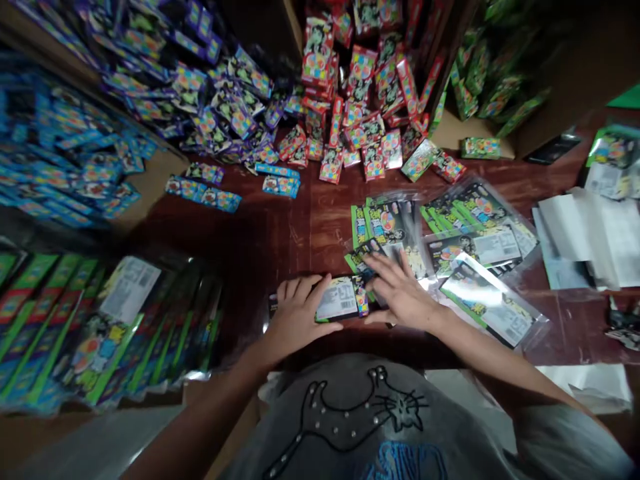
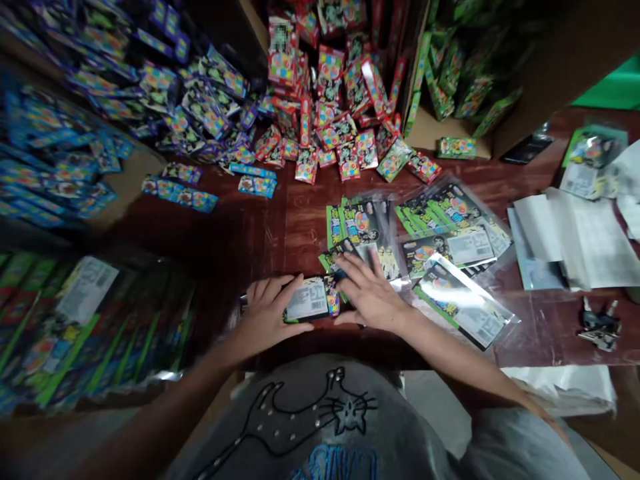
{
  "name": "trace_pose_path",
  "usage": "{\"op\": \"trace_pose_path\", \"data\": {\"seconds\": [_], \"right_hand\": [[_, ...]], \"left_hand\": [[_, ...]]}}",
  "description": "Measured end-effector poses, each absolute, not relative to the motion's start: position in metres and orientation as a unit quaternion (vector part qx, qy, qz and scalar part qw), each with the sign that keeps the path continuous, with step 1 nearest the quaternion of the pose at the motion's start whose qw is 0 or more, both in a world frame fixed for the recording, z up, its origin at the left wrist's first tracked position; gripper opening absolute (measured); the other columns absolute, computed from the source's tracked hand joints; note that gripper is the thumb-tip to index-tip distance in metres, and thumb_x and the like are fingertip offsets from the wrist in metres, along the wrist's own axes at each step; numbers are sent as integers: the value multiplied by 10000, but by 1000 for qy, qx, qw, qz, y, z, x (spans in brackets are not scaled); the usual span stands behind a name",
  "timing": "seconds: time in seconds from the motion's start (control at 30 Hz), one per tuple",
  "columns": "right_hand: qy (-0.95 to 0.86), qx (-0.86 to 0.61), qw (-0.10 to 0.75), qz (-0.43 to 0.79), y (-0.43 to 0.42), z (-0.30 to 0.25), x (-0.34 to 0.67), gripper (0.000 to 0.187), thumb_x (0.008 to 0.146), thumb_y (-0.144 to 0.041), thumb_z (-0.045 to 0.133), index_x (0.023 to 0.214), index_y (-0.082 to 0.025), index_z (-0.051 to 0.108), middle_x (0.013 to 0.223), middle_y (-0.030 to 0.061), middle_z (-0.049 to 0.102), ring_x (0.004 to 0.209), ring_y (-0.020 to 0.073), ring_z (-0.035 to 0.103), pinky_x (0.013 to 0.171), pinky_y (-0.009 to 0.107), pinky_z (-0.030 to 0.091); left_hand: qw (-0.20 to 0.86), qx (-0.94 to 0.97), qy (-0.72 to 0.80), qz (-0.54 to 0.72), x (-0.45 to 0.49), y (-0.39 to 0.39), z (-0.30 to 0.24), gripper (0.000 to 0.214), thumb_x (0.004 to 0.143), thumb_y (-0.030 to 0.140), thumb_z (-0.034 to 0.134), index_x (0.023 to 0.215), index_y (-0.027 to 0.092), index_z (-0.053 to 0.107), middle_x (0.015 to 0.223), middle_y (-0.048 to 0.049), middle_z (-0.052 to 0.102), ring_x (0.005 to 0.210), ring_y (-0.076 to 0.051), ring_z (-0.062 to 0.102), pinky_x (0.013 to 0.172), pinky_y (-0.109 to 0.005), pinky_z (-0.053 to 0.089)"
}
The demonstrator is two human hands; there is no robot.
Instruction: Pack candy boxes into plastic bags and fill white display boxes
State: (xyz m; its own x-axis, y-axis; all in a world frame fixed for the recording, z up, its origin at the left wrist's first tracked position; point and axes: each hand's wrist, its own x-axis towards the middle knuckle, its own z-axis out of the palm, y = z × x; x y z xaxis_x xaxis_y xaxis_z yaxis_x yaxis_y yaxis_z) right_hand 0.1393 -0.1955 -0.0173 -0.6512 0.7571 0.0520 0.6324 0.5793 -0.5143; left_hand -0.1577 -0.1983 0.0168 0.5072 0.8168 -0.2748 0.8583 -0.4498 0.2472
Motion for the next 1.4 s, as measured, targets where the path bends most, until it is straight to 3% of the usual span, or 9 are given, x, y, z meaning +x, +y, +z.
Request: {"op": "trace_pose_path", "data": {"seconds": [0.13, 0.23, 0.33, 0.43, 0.57, 0.8, 0.97, 1.17, 1.4], "right_hand": [[-899, -365, 128, 205, -181, -15, 154, 680, 954, -744, 692, 1445, -275, 710, 1831, 153, 333, 1689, 453, 306, 1335, 830, 47], [-837, -507, 177, 105, -127, -10, 187, 721, 1022, -684, 623, 1619, -288, 540, 1813, 156, 373, 1663, 445, 344, 1340, 819, 106], [-713, -660, 235, 13, -44, -14, 224, 969, 961, -777, 632, 1665, -149, 411, 1753, 289, 389, 1616, 489, 383, 1288, 772, 312], [-614, -732, 286, 78, 22, -24, 245, 995, 912, -863, 602, 1487, -53, 528, 1365, 315, 685, 1254, 442, 683, 1046, 661, 570], [-599, -711, 345, 126, 24, -23, 246, 752, 981, -821, 525, 1315, -153, 608, 959, 119, 730, 821, 283, 699, 764, 502, 620], [-836, -478, 268, 10, -139, 16, 228, 146, 1082, -250, 609, 1188, -247, 710, 1162, 96, 764, 1051, 246, 718, 836, 381, 596], [-886, -412, 178, 117, -220, 8, 224, 336, 1082, -339, 653, 1388, -202, 677, 1246, 139, 756, 1164, 290, 704, 935, 421, 604], [-839, -484, 180, 171, -215, -10, 215, 1323, 819, -951, 628, 1793, -186, 162, 1642, 273, 520, 1417, 475, 549, 1086, 632, 496], [-855, -464, 121, 196, -188, -22, 192, 1136, 954, -909, 454, 1780, -163, 223, 1430, 209, 681, 1219, 412, 568, 1019, 548, 449]], "left_hand": [[207, 866, 453, -48, -139, -158, 35, 959, 765, 687, 928, 1557, 254, 606, 1588, -140, 608, 1420, -418, 558, 1209, -603, 441], [175, 871, 455, 59, -105, -92, 35, 756, 933, 594, 819, 1560, 238, 592, 1568, -147, 617, 1421, -390, 571, 1207, -585, 470], [150, 850, 475, 174, -52, -14, 23, 647, 1015, 366, 763, 1581, 152, 535, 1573, -194, 585, 1493, -360, 543, 1305, -539, 414], [183, 784, 555, 211, 0, 41, 4, 734, 931, 276, 864, 1552, 100, 515, 1555, -259, 551, 1490, -439, 552, 1265, -607, 460], [230, 706, 605, 286, 28, 62, -18, 712, 913, 133, 842, 1527, 124, 482, 1544, -261, 514, 1477, -446, 578, 1238, -629, 502], [313, 729, 508, 336, -27, -15, -10, 740, 993, 118, 675, 1651, 318, 403, 1571, -114, 571, 1451, -333, 622, 1253, -583, 528], [427, 719, 493, 240, -55, -134, 11, 603, 1013, 225, 682, 1586, 263, 498, 1412, -114, 710, 1245, -277, 734, 1131, -517, 627], [329, 791, 486, 173, -57, -175, 10, 514, 1030, 282, 727, 1507, 211, 549, 1441, -147, 682, 1350, -298, 681, 1202, -503, 568], [269, 855, 423, 132, -87, -178, 24, 614, 1004, 319, 762, 1557, 210, 521, 1642, -181, 516, 1526, -350, 521, 1299, -566, 456]]}}
